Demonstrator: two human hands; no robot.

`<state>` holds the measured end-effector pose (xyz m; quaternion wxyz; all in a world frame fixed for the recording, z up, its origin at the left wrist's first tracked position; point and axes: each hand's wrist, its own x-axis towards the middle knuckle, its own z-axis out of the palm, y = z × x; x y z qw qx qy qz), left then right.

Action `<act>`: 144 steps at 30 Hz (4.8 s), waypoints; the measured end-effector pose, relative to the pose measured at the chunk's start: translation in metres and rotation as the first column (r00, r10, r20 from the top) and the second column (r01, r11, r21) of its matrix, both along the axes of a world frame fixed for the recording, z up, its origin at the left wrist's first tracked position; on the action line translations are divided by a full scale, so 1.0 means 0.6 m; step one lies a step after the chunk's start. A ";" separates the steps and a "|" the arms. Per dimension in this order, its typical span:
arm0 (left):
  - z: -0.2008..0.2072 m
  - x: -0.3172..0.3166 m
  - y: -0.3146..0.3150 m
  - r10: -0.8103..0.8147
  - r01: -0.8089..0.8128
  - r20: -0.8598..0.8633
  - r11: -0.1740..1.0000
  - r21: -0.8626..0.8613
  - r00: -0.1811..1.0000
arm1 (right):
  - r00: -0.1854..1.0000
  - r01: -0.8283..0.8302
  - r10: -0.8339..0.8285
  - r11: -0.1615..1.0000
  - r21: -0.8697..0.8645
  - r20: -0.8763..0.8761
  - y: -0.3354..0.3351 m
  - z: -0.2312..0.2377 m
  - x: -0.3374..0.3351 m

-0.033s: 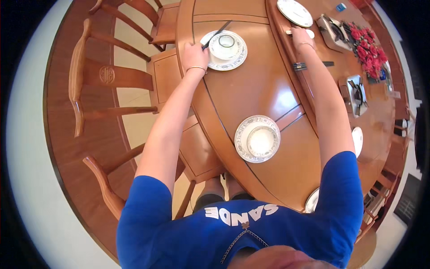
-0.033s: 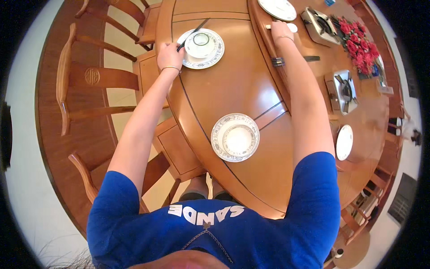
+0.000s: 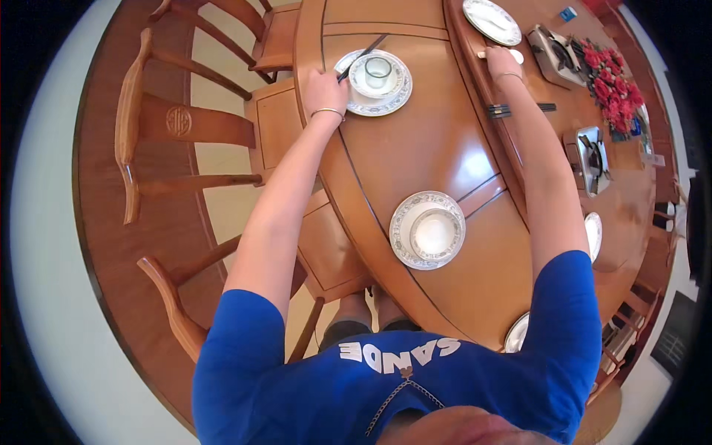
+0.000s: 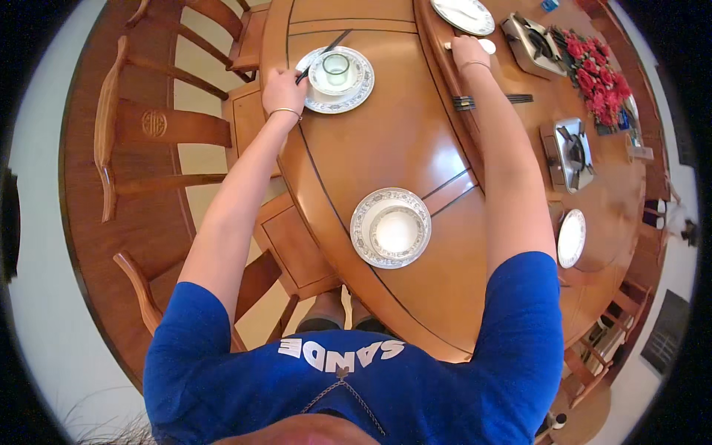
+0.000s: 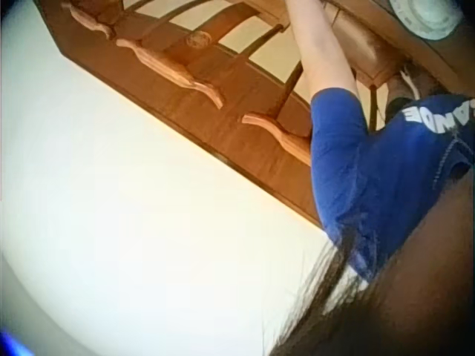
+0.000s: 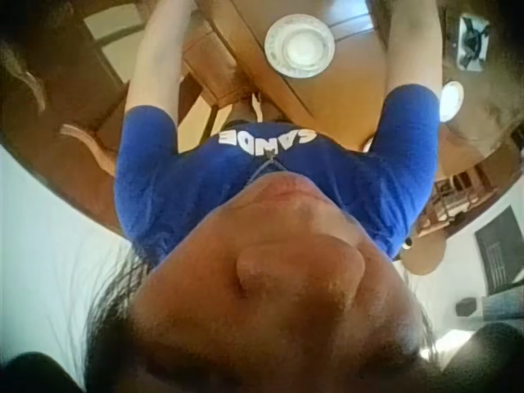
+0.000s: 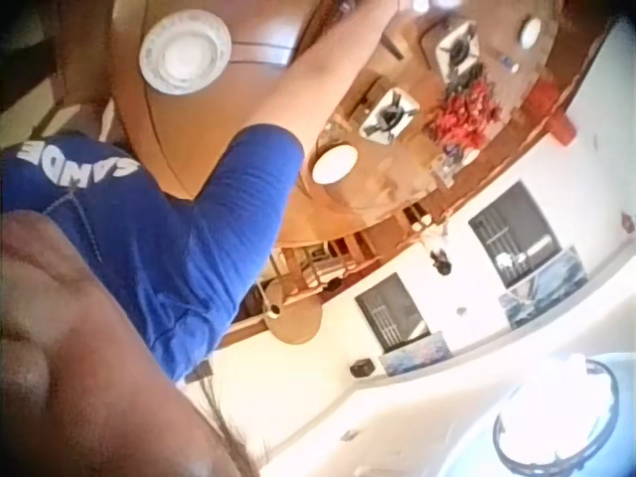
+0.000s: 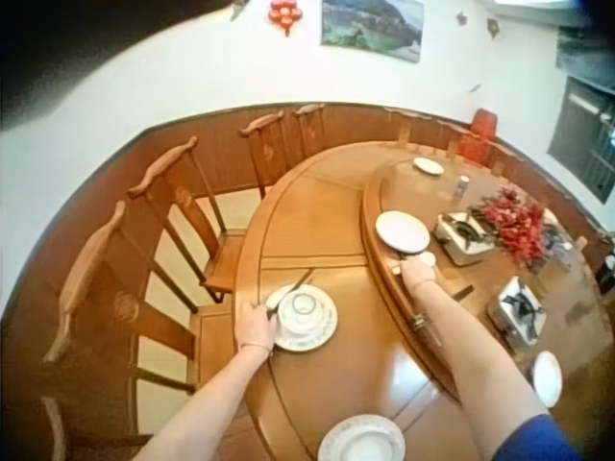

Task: The person arranges dining sets on a large round table by placing plates, cups, and chopsticks at each seat, then pushes chairs under the table.

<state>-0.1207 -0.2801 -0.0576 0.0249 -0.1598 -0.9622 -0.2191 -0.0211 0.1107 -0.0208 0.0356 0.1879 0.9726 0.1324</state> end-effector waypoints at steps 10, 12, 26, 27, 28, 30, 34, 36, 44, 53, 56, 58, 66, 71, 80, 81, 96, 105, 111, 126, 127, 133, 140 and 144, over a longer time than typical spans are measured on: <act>-0.004 0.002 -0.006 -0.031 0.030 0.029 0.998 0.049 0.999 | 0.985 -0.161 0.153 0.981 0.109 0.081 0.025 0.002 0.024; -0.003 0.003 -0.010 -0.029 0.022 0.083 0.996 0.087 0.996 | 0.982 -0.174 0.168 0.982 0.079 0.086 0.023 0.013 0.026; 0.006 0.028 -0.060 0.002 0.009 -0.044 0.967 0.253 0.999 | 0.573 -0.733 0.755 0.646 0.213 -0.319 -0.240 0.037 0.040; 0.006 0.033 -0.063 0.005 0.009 -0.056 0.967 0.255 0.998 | 0.575 -0.735 0.756 0.646 0.208 -0.314 -0.262 0.031 0.044; 0.005 0.038 -0.066 -0.003 0.018 -0.058 0.966 0.259 0.998 | 0.562 -0.751 0.760 0.634 0.183 -0.325 -0.282 0.025 0.047; 0.005 0.049 -0.073 -0.019 0.028 -0.035 0.961 0.274 0.999 | 0.551 -0.767 0.763 0.623 0.154 -0.338 -0.307 0.014 0.049; 0.007 0.077 -0.088 -0.044 0.066 -0.080 0.954 0.292 0.996 | 0.522 -0.794 0.789 0.588 0.153 -0.324 -0.327 -0.011 0.047; 0.007 0.092 -0.091 -0.056 0.075 -0.070 0.950 0.303 0.996 | 0.563 -0.792 0.761 0.609 0.055 -0.322 -0.331 -0.024 0.045; 0.009 0.131 -0.099 -0.129 0.146 -0.073 0.936 0.321 0.989 | 0.580 -0.795 0.745 0.605 -0.031 -0.329 -0.331 -0.035 0.030; 0.027 0.139 -0.100 -0.142 0.198 -0.229 0.948 0.247 0.963 | 0.682 -0.725 0.670 0.674 -0.144 -0.294 -0.344 -0.021 0.043; 0.042 0.168 -0.106 -0.178 0.231 -0.212 0.937 0.260 0.961 | 0.738 -0.659 0.579 0.730 -0.182 -0.347 -0.345 -0.015 0.076; 0.052 0.201 -0.113 -0.181 0.222 -0.152 0.918 0.328 0.972 | 0.787 -0.586 0.446 0.758 -0.287 -0.427 -0.356 -0.007 0.106; 0.058 0.379 -0.135 -0.155 -0.052 0.261 0.763 0.644 0.953 | 0.705 -0.380 0.000 0.844 -0.378 -0.709 -0.363 0.055 0.233; 0.070 0.452 -0.183 -0.340 0.195 0.195 0.828 0.525 0.920 | 0.784 -0.048 -0.046 0.990 -0.134 -0.619 -0.282 0.129 0.448; 0.066 0.516 -0.163 -0.347 -0.006 0.622 0.871 0.492 0.702 | 0.967 0.253 -0.256 0.961 0.114 0.014 -0.128 0.141 0.651; 0.065 0.521 -0.154 -0.378 -0.097 0.671 0.825 0.557 0.638 | 0.965 0.252 -0.258 0.962 0.109 0.043 -0.121 0.134 0.653; 0.052 0.518 -0.090 -0.355 0.034 0.678 0.898 0.439 0.644 | 0.907 0.091 -0.137 0.987 -0.132 -0.399 -0.185 0.161 0.654; 0.085 0.516 -0.086 -0.346 -0.103 0.755 0.873 0.477 0.557 | 0.663 0.075 -0.470 0.816 -0.573 -0.583 -0.431 0.157 0.677; 0.132 0.507 -0.085 -0.429 -0.154 0.722 0.794 0.588 0.542 | 0.624 0.170 -0.605 0.722 -0.670 -0.494 -0.487 0.143 0.692; 0.218 0.468 -0.202 -0.237 -0.470 0.686 0.574 0.670 0.688 | 0.850 -0.107 -0.325 0.665 -0.739 -0.415 -0.535 0.109 0.543; 0.213 0.469 -0.210 -0.238 -0.470 0.687 0.576 0.669 0.686 | 0.875 -0.113 -0.278 0.679 -0.726 -0.396 -0.537 0.101 0.535; 0.188 0.483 -0.250 -0.233 -0.524 0.738 0.572 0.631 0.634 | 0.916 -0.160 -0.125 0.758 -0.632 -0.382 -0.548 0.050 0.512; 0.175 0.490 -0.241 -0.224 -0.537 0.758 0.586 0.607 0.613 | 0.922 -0.162 -0.100 0.777 -0.608 -0.374 -0.539 0.057 0.529; 0.188 0.483 -0.240 -0.232 -0.525 0.753 0.592 0.611 0.615 | 0.761 -0.076 -0.466 0.627 -0.775 -0.452 -0.474 0.076 0.584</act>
